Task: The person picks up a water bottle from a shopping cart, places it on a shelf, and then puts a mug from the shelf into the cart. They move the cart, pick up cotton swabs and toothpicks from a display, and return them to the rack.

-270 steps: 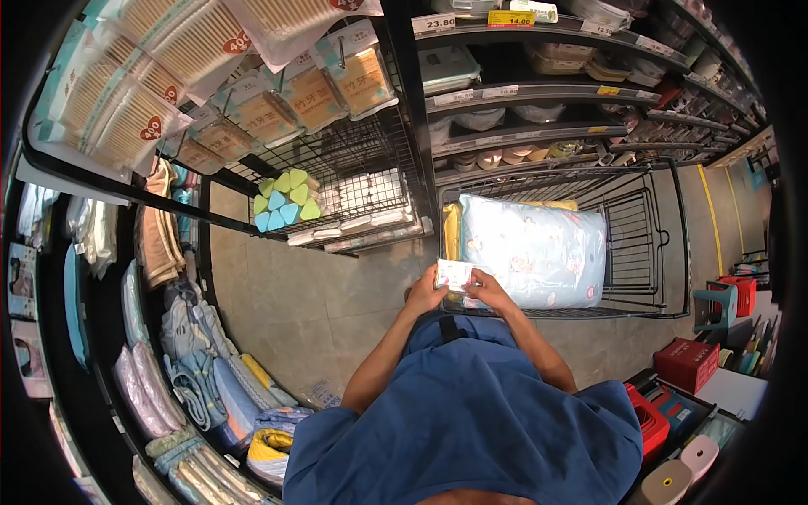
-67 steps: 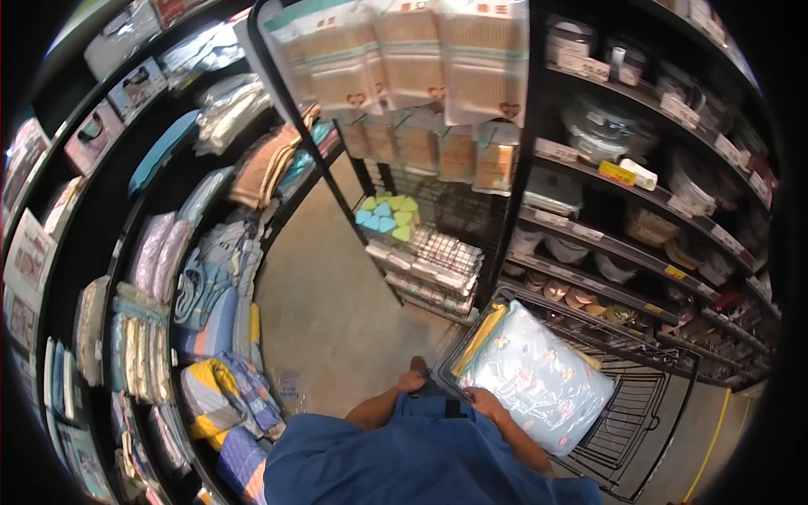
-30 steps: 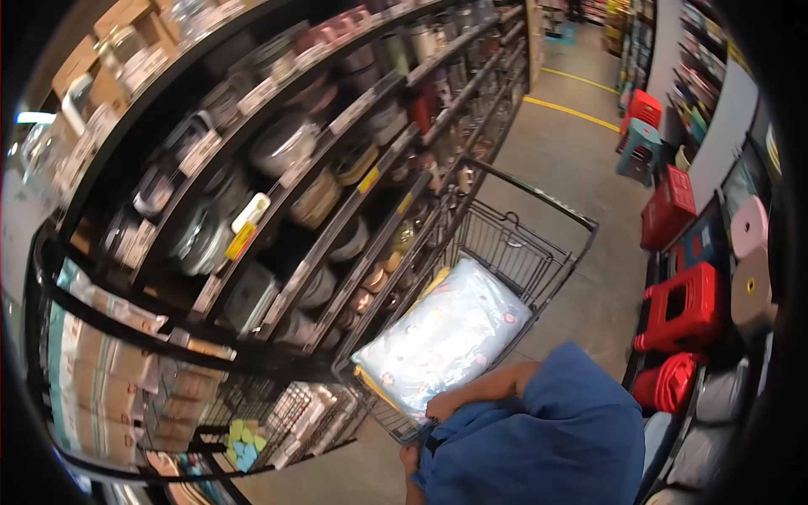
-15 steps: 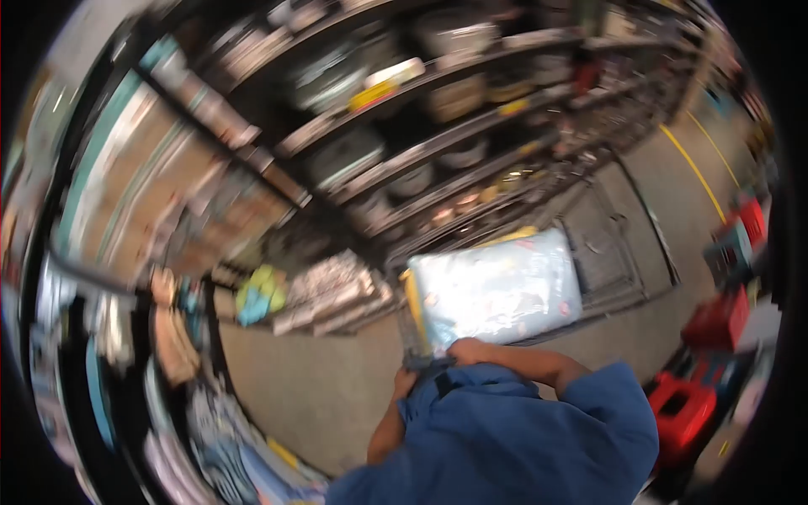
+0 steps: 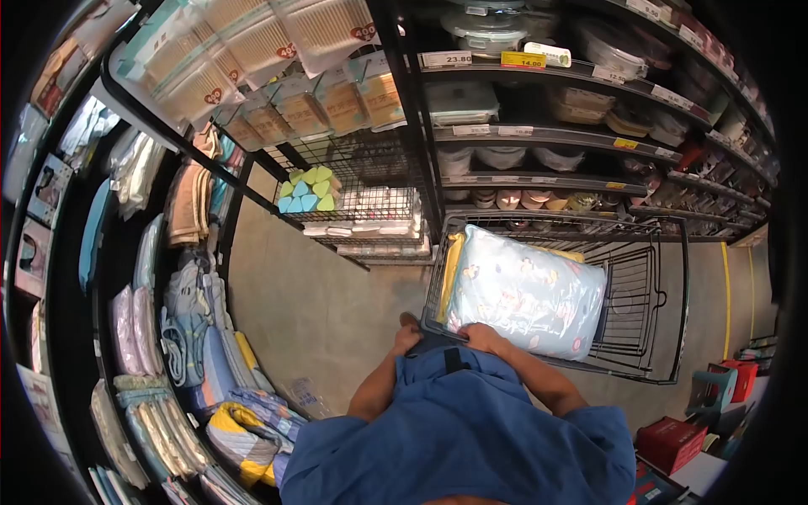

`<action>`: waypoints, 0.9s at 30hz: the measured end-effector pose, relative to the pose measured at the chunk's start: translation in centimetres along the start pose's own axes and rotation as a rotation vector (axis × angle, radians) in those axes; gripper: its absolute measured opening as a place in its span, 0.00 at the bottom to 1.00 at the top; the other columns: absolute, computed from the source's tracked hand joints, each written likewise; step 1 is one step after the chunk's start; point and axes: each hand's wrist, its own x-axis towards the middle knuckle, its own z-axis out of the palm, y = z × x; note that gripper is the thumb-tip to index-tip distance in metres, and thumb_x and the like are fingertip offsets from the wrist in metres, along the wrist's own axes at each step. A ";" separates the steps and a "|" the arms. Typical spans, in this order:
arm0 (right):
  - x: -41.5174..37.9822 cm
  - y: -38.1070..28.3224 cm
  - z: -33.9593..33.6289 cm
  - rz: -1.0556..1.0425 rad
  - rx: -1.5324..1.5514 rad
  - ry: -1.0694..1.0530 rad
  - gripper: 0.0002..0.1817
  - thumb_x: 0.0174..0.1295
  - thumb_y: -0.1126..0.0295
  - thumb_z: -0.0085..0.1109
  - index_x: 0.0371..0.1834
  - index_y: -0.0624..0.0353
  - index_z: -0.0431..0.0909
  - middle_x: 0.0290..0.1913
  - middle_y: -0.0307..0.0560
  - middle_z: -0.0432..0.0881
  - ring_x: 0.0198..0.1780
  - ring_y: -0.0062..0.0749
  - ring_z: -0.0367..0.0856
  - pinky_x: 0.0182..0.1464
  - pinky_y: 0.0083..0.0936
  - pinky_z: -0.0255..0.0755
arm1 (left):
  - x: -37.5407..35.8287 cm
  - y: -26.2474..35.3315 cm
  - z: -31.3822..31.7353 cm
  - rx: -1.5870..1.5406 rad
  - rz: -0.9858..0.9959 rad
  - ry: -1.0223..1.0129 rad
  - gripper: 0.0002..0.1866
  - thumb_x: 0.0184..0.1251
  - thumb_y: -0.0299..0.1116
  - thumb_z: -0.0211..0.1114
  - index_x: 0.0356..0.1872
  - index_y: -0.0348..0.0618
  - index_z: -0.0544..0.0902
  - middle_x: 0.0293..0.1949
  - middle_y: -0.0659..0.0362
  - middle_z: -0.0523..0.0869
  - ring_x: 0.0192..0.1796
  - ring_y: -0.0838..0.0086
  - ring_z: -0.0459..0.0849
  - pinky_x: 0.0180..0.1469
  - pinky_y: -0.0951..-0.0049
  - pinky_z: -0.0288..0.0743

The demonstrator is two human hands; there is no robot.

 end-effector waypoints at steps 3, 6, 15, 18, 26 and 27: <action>-0.2 -0.2 -0.2 -0.013 0.016 0.020 0.23 0.49 0.55 0.56 0.46 0.55 0.80 0.43 0.58 0.82 0.47 0.53 0.79 0.49 0.40 0.72 | 0.4 0.0 0.0 0.041 0.019 -0.030 0.25 0.48 0.41 0.68 0.50 0.43 0.82 0.51 0.50 0.83 0.56 0.59 0.80 0.59 0.66 0.71; -0.2 -0.1 -0.2 -0.019 0.022 0.024 0.23 0.49 0.55 0.56 0.46 0.55 0.80 0.42 0.58 0.82 0.47 0.53 0.79 0.48 0.40 0.72 | 0.5 0.2 0.0 0.021 0.005 -0.036 0.26 0.49 0.41 0.68 0.51 0.43 0.82 0.51 0.50 0.83 0.56 0.59 0.80 0.59 0.67 0.70; -0.1 -0.1 0.0 -0.006 0.050 0.037 0.23 0.49 0.53 0.57 0.44 0.55 0.80 0.42 0.57 0.82 0.46 0.52 0.79 0.47 0.39 0.72 | 0.1 0.6 -0.5 0.000 -0.009 -0.051 0.26 0.50 0.40 0.67 0.52 0.42 0.81 0.52 0.48 0.83 0.56 0.58 0.80 0.60 0.67 0.70; -0.1 -0.2 -0.1 -0.016 0.040 0.045 0.21 0.49 0.54 0.57 0.43 0.55 0.80 0.41 0.57 0.82 0.46 0.52 0.79 0.47 0.39 0.72 | 0.4 0.3 -0.3 -0.049 -0.009 -0.039 0.26 0.50 0.40 0.67 0.52 0.41 0.81 0.51 0.48 0.83 0.56 0.59 0.80 0.60 0.67 0.70; 0.0 0.0 0.2 -0.038 0.054 0.061 0.19 0.51 0.55 0.57 0.41 0.55 0.80 0.39 0.57 0.82 0.44 0.52 0.80 0.46 0.39 0.72 | -0.7 1.7 -0.7 0.063 0.093 0.110 0.21 0.48 0.35 0.68 0.47 0.40 0.82 0.44 0.50 0.85 0.49 0.59 0.83 0.53 0.66 0.74; -0.1 -0.2 0.1 -0.027 0.064 0.066 0.19 0.51 0.56 0.57 0.41 0.55 0.80 0.39 0.57 0.82 0.44 0.52 0.80 0.46 0.39 0.72 | -1.0 2.3 -1.0 0.064 0.089 0.130 0.21 0.48 0.35 0.67 0.47 0.40 0.82 0.45 0.49 0.85 0.51 0.58 0.82 0.55 0.66 0.73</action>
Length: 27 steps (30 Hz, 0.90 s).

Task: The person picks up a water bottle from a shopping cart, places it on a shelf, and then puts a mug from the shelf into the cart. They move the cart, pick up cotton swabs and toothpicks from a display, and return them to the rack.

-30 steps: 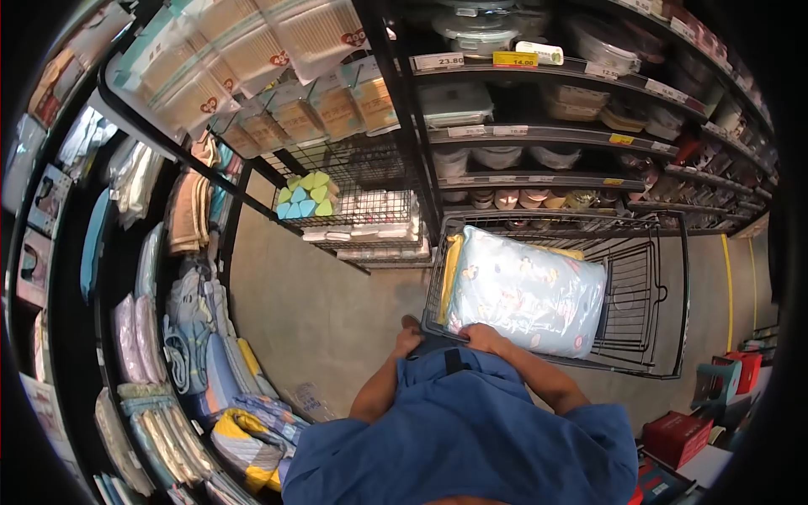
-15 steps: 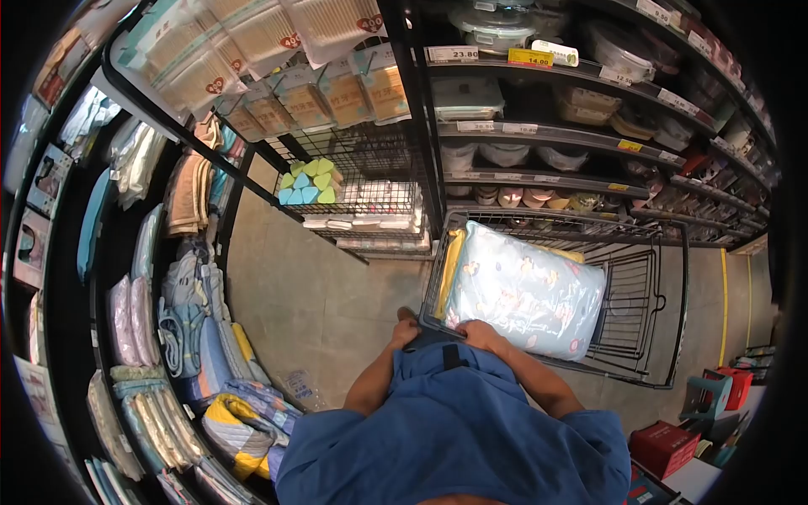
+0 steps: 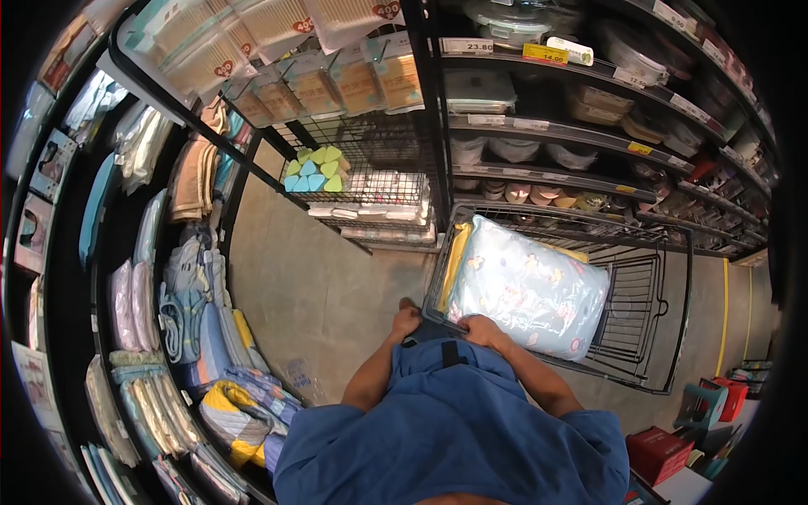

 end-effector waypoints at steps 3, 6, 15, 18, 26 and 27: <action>-0.1 -0.5 -0.4 0.025 -0.007 -0.013 0.18 0.51 0.57 0.59 0.41 0.56 0.80 0.39 0.57 0.82 0.43 0.51 0.80 0.45 0.38 0.72 | -0.3 0.7 -0.5 -0.020 -0.006 -0.012 0.21 0.49 0.36 0.66 0.47 0.41 0.82 0.46 0.49 0.85 0.51 0.57 0.82 0.55 0.66 0.73; -0.2 -0.7 -0.7 0.046 0.010 0.002 0.21 0.50 0.57 0.60 0.44 0.57 0.80 0.39 0.55 0.83 0.43 0.50 0.80 0.46 0.37 0.73 | 0.7 0.4 -0.5 0.031 0.008 -0.050 0.21 0.50 0.39 0.66 0.46 0.43 0.83 0.45 0.48 0.85 0.51 0.56 0.82 0.55 0.65 0.72; -1.7 -4.3 -4.5 0.045 0.247 0.258 0.31 0.46 0.63 0.71 0.56 0.63 0.75 0.46 0.52 0.82 0.42 0.37 0.82 0.45 0.29 0.76 | 3.0 -2.5 -3.1 -0.125 0.011 0.004 0.19 0.53 0.34 0.61 0.47 0.39 0.81 0.48 0.45 0.83 0.53 0.53 0.80 0.57 0.63 0.71; 0.5 -6.4 -6.4 0.021 0.306 0.411 0.30 0.50 0.64 0.67 0.57 0.66 0.74 0.48 0.54 0.81 0.41 0.39 0.82 0.45 0.30 0.76 | 2.7 -0.6 -6.5 -0.027 0.158 0.324 0.22 0.54 0.31 0.60 0.52 0.35 0.76 0.50 0.40 0.79 0.54 0.49 0.77 0.58 0.60 0.71; 15.9 -10.1 -7.9 -0.171 0.400 0.385 0.38 0.55 0.71 0.64 0.69 0.63 0.58 0.63 0.52 0.69 0.44 0.30 0.80 0.41 0.22 0.73 | 9.5 3.4 -17.4 -0.243 0.506 0.568 0.38 0.54 0.29 0.63 0.68 0.34 0.60 0.56 0.44 0.73 0.48 0.55 0.78 0.51 0.61 0.73; 17.8 -10.8 -7.9 -0.145 0.368 0.427 0.39 0.55 0.72 0.63 0.70 0.63 0.55 0.64 0.52 0.66 0.45 0.31 0.80 0.43 0.24 0.73 | 10.2 4.0 -18.3 -0.319 0.510 0.501 0.39 0.54 0.29 0.63 0.69 0.33 0.58 0.57 0.45 0.73 0.46 0.59 0.79 0.50 0.64 0.74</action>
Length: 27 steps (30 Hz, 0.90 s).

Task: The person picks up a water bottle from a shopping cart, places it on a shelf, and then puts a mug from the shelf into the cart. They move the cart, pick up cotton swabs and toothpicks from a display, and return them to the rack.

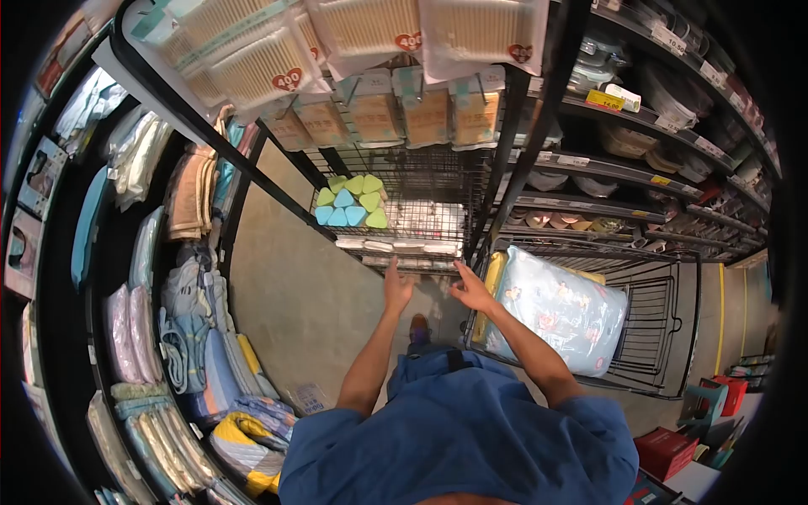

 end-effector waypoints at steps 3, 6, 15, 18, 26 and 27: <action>4.0 0.5 2.7 0.003 -0.024 0.129 0.42 0.54 0.75 0.62 0.72 0.62 0.51 0.65 0.53 0.64 0.48 0.34 0.79 0.47 0.26 0.74 | 3.1 1.2 -0.4 -0.134 -0.106 -0.070 0.39 0.55 0.28 0.63 0.69 0.34 0.58 0.59 0.46 0.72 0.45 0.66 0.79 0.49 0.68 0.74; 6.6 1.0 3.6 0.007 -0.004 0.251 0.42 0.53 0.77 0.60 0.72 0.61 0.51 0.63 0.53 0.66 0.48 0.35 0.79 0.50 0.28 0.74 | 4.7 2.1 -0.4 -0.230 -0.166 -0.156 0.37 0.56 0.27 0.62 0.68 0.33 0.58 0.60 0.46 0.70 0.47 0.67 0.81 0.48 0.70 0.75; 10.3 1.3 4.2 0.209 0.280 0.312 0.41 0.56 0.79 0.59 0.74 0.56 0.52 0.38 0.43 0.80 0.33 0.23 0.77 0.33 0.24 0.75 | 8.4 0.5 2.0 -0.518 -0.387 -0.359 0.31 0.59 0.26 0.62 0.65 0.37 0.63 0.40 0.54 0.81 0.41 0.74 0.82 0.32 0.76 0.75; 10.5 0.9 5.0 0.276 0.396 0.355 0.38 0.56 0.75 0.60 0.72 0.54 0.57 0.39 0.43 0.80 0.32 0.24 0.77 0.33 0.24 0.75 | 9.3 -0.9 2.2 -0.564 -0.444 -0.451 0.35 0.61 0.27 0.63 0.69 0.39 0.58 0.41 0.54 0.82 0.40 0.76 0.81 0.34 0.77 0.76; 1.6 -4.1 6.0 0.163 0.636 0.437 0.34 0.58 0.79 0.60 0.69 0.61 0.60 0.67 0.45 0.63 0.56 0.32 0.77 0.48 0.22 0.75 | 3.1 5.1 -2.0 -0.575 -0.379 -0.563 0.37 0.66 0.27 0.59 0.73 0.43 0.50 0.60 0.49 0.69 0.58 0.68 0.74 0.53 0.70 0.73; 0.2 -3.8 6.0 0.174 0.638 0.450 0.34 0.58 0.79 0.60 0.69 0.61 0.60 0.67 0.45 0.63 0.56 0.32 0.77 0.48 0.22 0.75 | 2.1 4.9 -1.5 -0.574 -0.385 -0.579 0.37 0.66 0.27 0.59 0.73 0.43 0.50 0.60 0.49 0.69 0.58 0.68 0.74 0.53 0.70 0.73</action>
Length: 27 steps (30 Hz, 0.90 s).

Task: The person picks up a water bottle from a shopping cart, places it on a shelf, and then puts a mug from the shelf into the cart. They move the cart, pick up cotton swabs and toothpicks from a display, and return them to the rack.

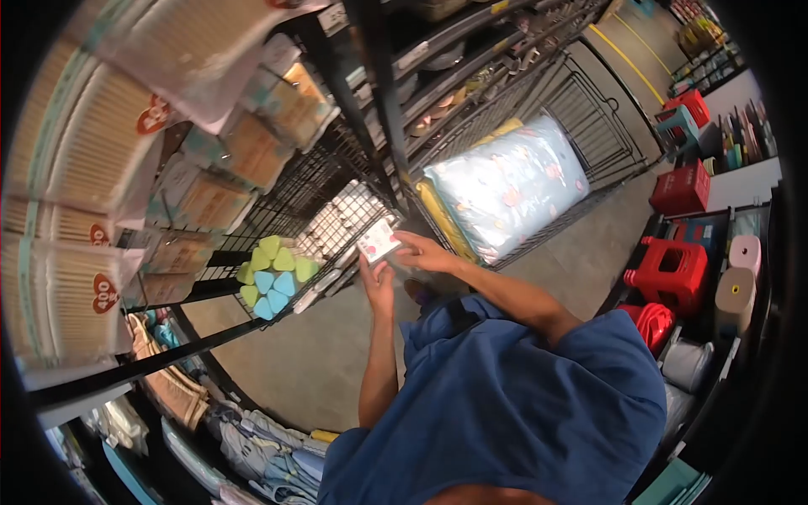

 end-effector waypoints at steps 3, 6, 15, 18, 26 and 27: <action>-4.2 0.7 -3.5 0.035 0.071 0.133 0.34 0.59 0.77 0.61 0.69 0.58 0.60 0.64 0.46 0.67 0.54 0.30 0.77 0.46 0.19 0.73 | -2.1 -1.0 3.9 0.108 0.172 -0.197 0.39 0.61 0.20 0.59 0.73 0.40 0.51 0.67 0.51 0.62 0.57 0.68 0.74 0.48 0.75 0.75; -8.2 -1.1 -7.0 0.115 0.123 0.299 0.33 0.58 0.77 0.62 0.68 0.60 0.61 0.56 0.47 0.75 0.50 0.28 0.78 0.46 0.19 0.72 | -3.4 0.9 9.1 0.269 0.224 -0.331 0.38 0.61 0.20 0.59 0.72 0.39 0.51 0.68 0.49 0.60 0.57 0.67 0.74 0.46 0.76 0.76; -13.2 3.3 -19.0 0.340 -0.088 0.575 0.23 0.58 0.69 0.61 0.56 0.68 0.71 0.41 0.49 0.81 0.39 0.27 0.80 0.39 0.21 0.75 | -0.7 -6.6 18.4 0.494 0.086 -0.702 0.34 0.60 0.32 0.64 0.67 0.35 0.62 0.56 0.49 0.76 0.47 0.72 0.81 0.43 0.75 0.76; -13.2 4.7 -21.1 0.457 -0.234 0.496 0.19 0.56 0.66 0.62 0.45 0.70 0.74 0.33 0.49 0.79 0.32 0.28 0.79 0.33 0.21 0.76 | -0.3 -6.7 20.1 0.679 -0.268 -0.800 0.31 0.55 0.32 0.63 0.63 0.37 0.69 0.54 0.48 0.79 0.52 0.63 0.81 0.55 0.68 0.72; -13.7 2.8 -22.3 0.177 -1.052 0.519 0.25 0.54 0.57 0.61 0.44 0.70 0.77 0.43 0.70 0.80 0.44 0.54 0.82 0.46 0.40 0.74 | -1.8 -6.5 14.8 0.417 -0.204 -0.683 0.23 0.65 0.37 0.62 0.59 0.35 0.74 0.52 0.53 0.82 0.51 0.71 0.80 0.48 0.74 0.75; -13.8 1.8 -22.1 0.164 -1.003 0.457 0.24 0.56 0.59 0.62 0.47 0.70 0.77 0.42 0.64 0.82 0.40 0.45 0.84 0.42 0.35 0.75 | -2.2 -4.9 13.7 0.466 -0.173 -0.624 0.21 0.66 0.34 0.60 0.58 0.36 0.75 0.52 0.55 0.82 0.52 0.72 0.80 0.50 0.75 0.74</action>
